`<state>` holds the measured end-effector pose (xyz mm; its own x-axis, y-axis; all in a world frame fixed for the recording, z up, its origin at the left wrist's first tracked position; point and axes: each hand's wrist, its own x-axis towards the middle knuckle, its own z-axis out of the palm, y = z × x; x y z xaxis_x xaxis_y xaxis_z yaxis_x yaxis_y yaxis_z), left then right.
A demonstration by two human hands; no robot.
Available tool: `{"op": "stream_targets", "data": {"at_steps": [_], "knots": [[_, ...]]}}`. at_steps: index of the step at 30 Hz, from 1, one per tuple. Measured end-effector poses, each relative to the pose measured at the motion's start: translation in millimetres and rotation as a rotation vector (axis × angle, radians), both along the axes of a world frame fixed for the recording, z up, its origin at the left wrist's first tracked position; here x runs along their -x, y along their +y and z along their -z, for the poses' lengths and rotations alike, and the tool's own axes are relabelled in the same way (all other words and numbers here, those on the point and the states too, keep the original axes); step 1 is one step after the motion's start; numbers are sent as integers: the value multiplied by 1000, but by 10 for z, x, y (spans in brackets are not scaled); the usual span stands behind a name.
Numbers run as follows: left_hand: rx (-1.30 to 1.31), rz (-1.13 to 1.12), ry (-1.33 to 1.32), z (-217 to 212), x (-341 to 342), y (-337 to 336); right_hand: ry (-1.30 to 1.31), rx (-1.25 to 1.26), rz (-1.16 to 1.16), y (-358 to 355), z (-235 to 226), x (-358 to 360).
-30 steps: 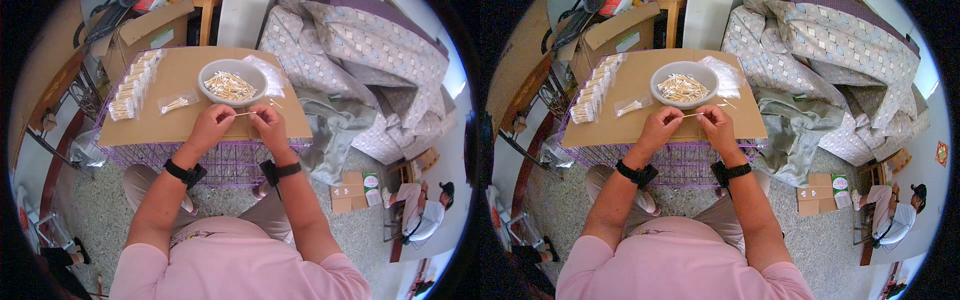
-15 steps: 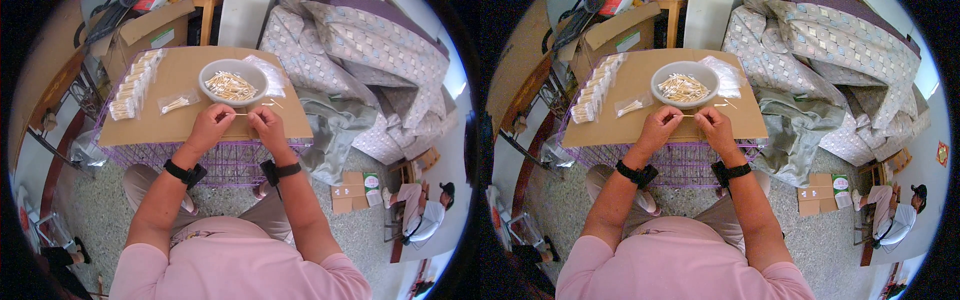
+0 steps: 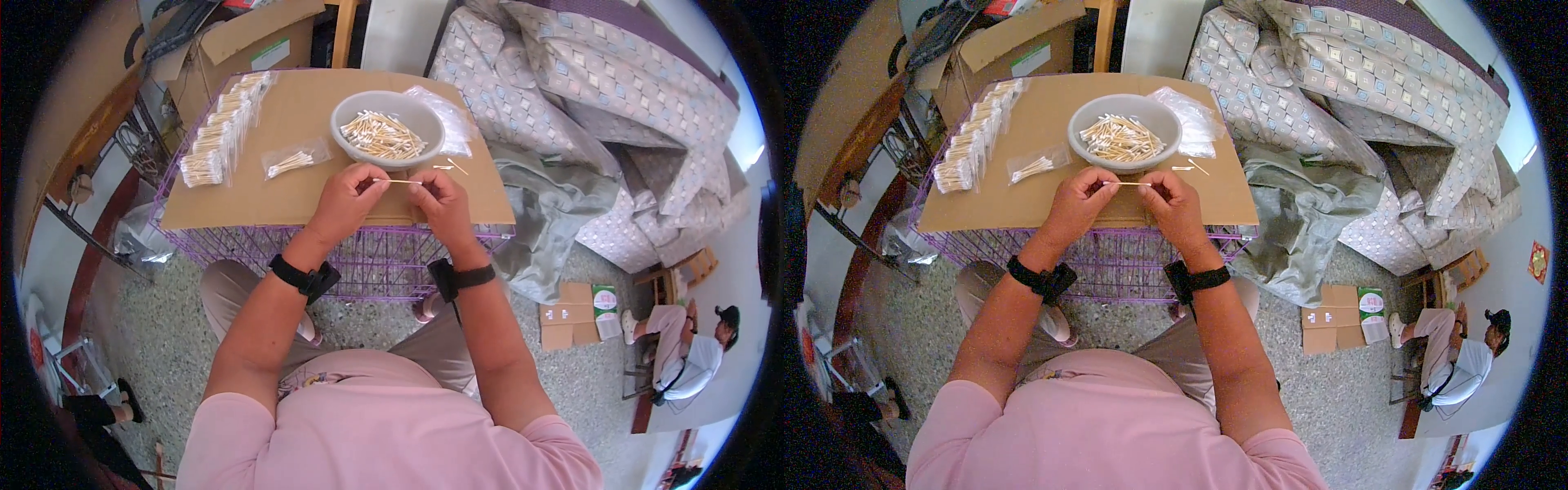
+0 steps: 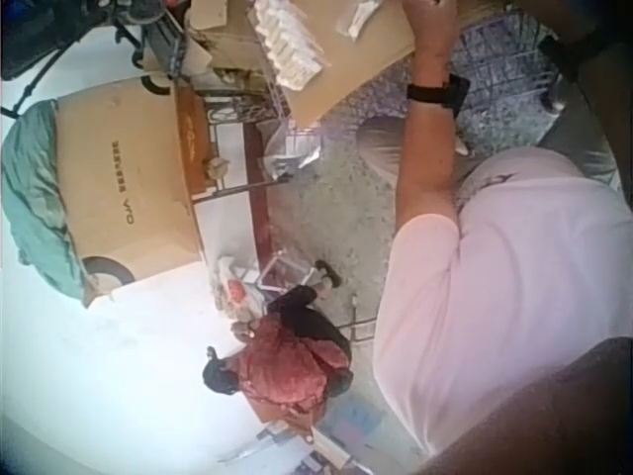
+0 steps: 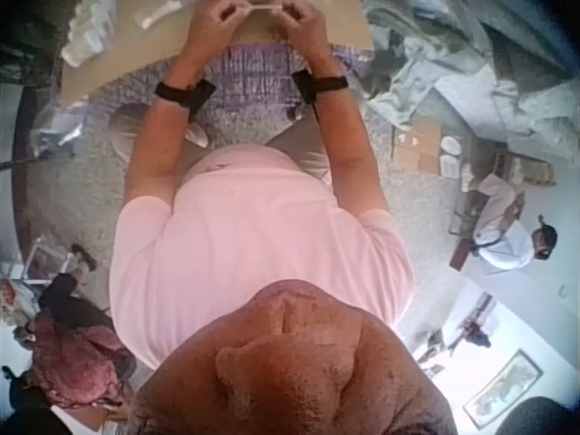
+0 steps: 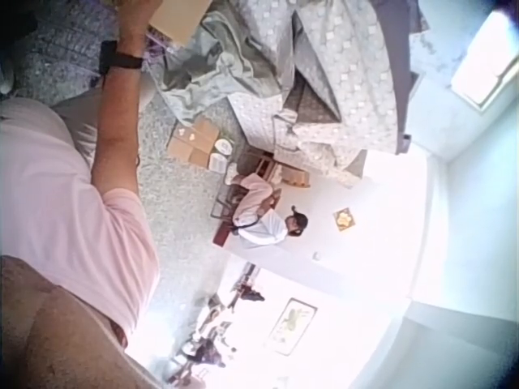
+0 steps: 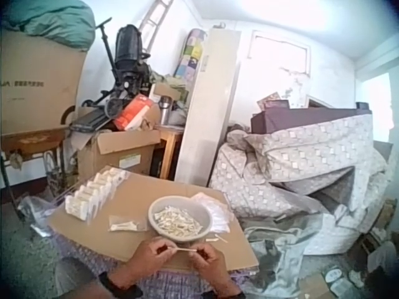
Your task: Packaging cotton swabs into small plastic bags.
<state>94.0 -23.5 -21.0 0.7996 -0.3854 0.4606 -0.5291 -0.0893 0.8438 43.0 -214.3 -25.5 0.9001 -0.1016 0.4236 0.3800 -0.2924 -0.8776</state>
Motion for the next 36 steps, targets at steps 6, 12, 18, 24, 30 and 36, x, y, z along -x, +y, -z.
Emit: {"op": "stream_targets", "data": {"at_steps": [6, 12, 18, 24, 30, 36], "knots": [[-1, 7, 12, -8, -4, 15, 41, 49, 8, 18, -44, 31], [0, 0, -21, -7, 1, 11, 0, -70, -15, 60, -46, 27], [17, 0, -4, -12, 15, 4, 10, 52, 1, 10, -22, 12], [23, 6, -5, -41, 33, 10, 33, 43, -14, 18, -40, 25], [-27, 5, -34, -62, 42, 19, -21, -26, -26, 32, -15, 2], [12, 12, -20, -25, 28, 2, 28, 25, -21, 31, -40, 21]]}}
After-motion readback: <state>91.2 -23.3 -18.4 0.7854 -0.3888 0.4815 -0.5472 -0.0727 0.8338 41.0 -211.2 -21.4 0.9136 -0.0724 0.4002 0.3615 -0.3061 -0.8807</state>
